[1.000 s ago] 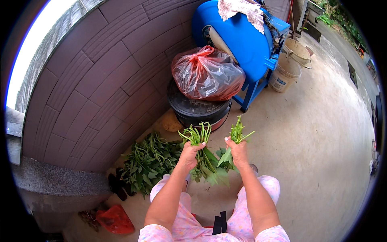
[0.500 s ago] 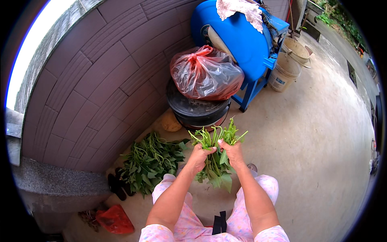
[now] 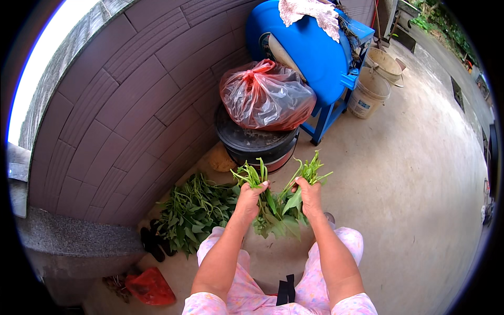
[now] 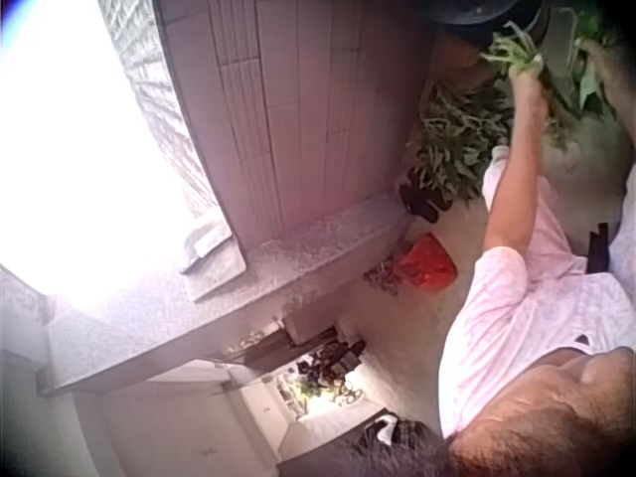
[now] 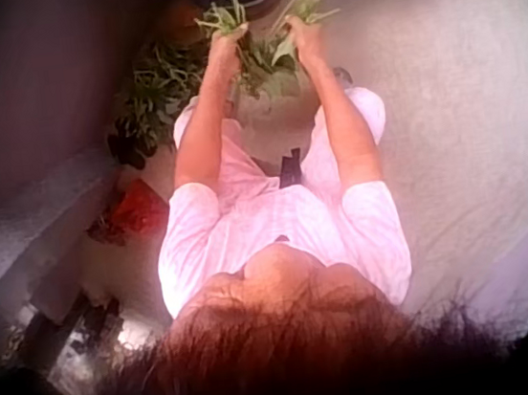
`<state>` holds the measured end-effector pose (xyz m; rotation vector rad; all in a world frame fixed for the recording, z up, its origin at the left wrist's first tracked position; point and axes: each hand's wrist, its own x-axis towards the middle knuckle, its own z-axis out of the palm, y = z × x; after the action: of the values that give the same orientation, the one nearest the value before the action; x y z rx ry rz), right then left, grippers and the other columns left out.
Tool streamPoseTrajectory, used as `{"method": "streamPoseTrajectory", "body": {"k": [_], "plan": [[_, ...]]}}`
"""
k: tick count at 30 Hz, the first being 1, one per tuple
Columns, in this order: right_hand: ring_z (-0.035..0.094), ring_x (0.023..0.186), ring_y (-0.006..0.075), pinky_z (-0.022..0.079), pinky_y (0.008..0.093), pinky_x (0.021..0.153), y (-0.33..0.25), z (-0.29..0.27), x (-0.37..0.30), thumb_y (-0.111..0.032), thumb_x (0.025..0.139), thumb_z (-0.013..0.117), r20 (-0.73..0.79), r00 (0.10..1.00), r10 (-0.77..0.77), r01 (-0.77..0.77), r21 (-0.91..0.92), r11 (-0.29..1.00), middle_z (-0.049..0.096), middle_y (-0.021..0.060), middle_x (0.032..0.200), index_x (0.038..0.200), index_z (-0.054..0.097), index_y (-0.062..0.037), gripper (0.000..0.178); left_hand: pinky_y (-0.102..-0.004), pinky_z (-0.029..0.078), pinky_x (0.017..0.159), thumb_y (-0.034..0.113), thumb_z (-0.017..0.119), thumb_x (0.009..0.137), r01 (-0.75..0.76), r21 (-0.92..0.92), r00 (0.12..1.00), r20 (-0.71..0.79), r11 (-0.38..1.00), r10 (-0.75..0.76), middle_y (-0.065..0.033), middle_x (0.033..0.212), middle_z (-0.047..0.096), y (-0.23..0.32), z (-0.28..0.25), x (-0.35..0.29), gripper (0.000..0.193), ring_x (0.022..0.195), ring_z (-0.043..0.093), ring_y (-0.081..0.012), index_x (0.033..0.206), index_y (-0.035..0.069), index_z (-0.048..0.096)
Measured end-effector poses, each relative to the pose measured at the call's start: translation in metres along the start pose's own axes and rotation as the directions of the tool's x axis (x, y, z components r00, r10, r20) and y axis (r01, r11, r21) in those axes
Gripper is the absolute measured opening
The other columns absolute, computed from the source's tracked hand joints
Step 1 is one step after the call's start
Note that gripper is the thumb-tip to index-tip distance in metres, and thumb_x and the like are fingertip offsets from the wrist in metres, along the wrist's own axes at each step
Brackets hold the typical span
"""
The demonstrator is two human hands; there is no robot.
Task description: The person sits on the floor and picks up a bunch of green leafy vegetables from a pile on the ground, holding them with both hands and separating individual stalks.
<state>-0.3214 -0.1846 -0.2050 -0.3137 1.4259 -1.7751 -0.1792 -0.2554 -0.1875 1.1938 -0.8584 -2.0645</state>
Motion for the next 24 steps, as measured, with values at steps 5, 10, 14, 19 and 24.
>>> {"method": "streamPoseTrajectory", "body": {"k": [5,10,14,19,24], "plan": [[0.055,0.056,0.016,0.045,0.0266,0.05,-0.002,0.001,-0.001,-0.01,0.074,0.051,0.086,0.992,0.092,-0.101,0.109,0.989,0.062,0.0145,0.076,0.074,0.056,0.0031,0.014,-0.0293,0.045,0.064,0.007,0.058,0.076,0.02,0.11,0.991,0.132,0.994,-0.035,-0.0055,0.077,0.058,0.003,0.0,-0.003,0.016,0.069,0.054,-0.0156,0.091,0.003,0.055],[0.056,0.058,0.0181,0.046,0.0293,0.054,-0.007,0.002,-0.004,-0.01,0.074,0.049,0.094,0.984,0.152,-0.168,0.184,0.969,0.06,0.0124,0.07,0.076,0.055,0.0026,0.014,-0.03,0.045,0.063,0.006,0.058,0.076,0.01,0.096,0.999,0.046,0.995,-0.014,-0.0055,0.076,0.057,0.003,-0.001,-0.002,0.012,0.068,0.054,-0.0155,0.087,0.003,0.054],[0.053,0.056,0.0181,0.044,0.0285,0.054,-0.007,-0.004,0.002,-0.013,0.075,0.049,0.039,0.997,0.067,-0.075,0.249,0.966,0.054,0.0091,0.061,0.074,0.052,0.0,0.013,-0.0281,0.037,0.069,0.01,0.059,0.075,-0.001,0.073,1.0,-0.02,0.997,0.002,-0.0027,0.072,0.057,0.009,-0.003,-0.003,0.007,0.071,0.05,-0.0135,0.077,0.003,0.057],[0.051,0.059,0.0178,0.043,0.0291,0.055,-0.009,-0.019,0.012,-0.016,0.075,0.049,0.074,0.99,0.117,-0.138,0.42,0.897,0.052,0.0083,0.065,0.073,0.049,-0.0035,0.012,-0.027,0.044,0.057,0.006,0.058,0.076,-0.051,0.073,0.996,-0.067,0.996,0.056,-0.0045,0.069,0.056,0.015,-0.019,0.004,0.007,0.06,0.053,-0.0141,0.079,0.002,0.054],[0.047,0.056,0.0179,0.042,0.0298,0.055,-0.014,-0.014,0.006,-0.017,0.075,0.049,0.063,0.971,0.232,-0.24,0.325,0.915,0.049,0.0067,0.062,0.072,0.047,-0.0039,0.014,-0.0276,0.044,0.057,0.005,0.058,0.076,0.032,0.058,0.998,-0.051,0.998,-0.029,-0.0049,0.07,0.056,0.018,-0.012,-0.005,0.007,0.061,0.053,-0.0144,0.08,0.002,0.054]]}}
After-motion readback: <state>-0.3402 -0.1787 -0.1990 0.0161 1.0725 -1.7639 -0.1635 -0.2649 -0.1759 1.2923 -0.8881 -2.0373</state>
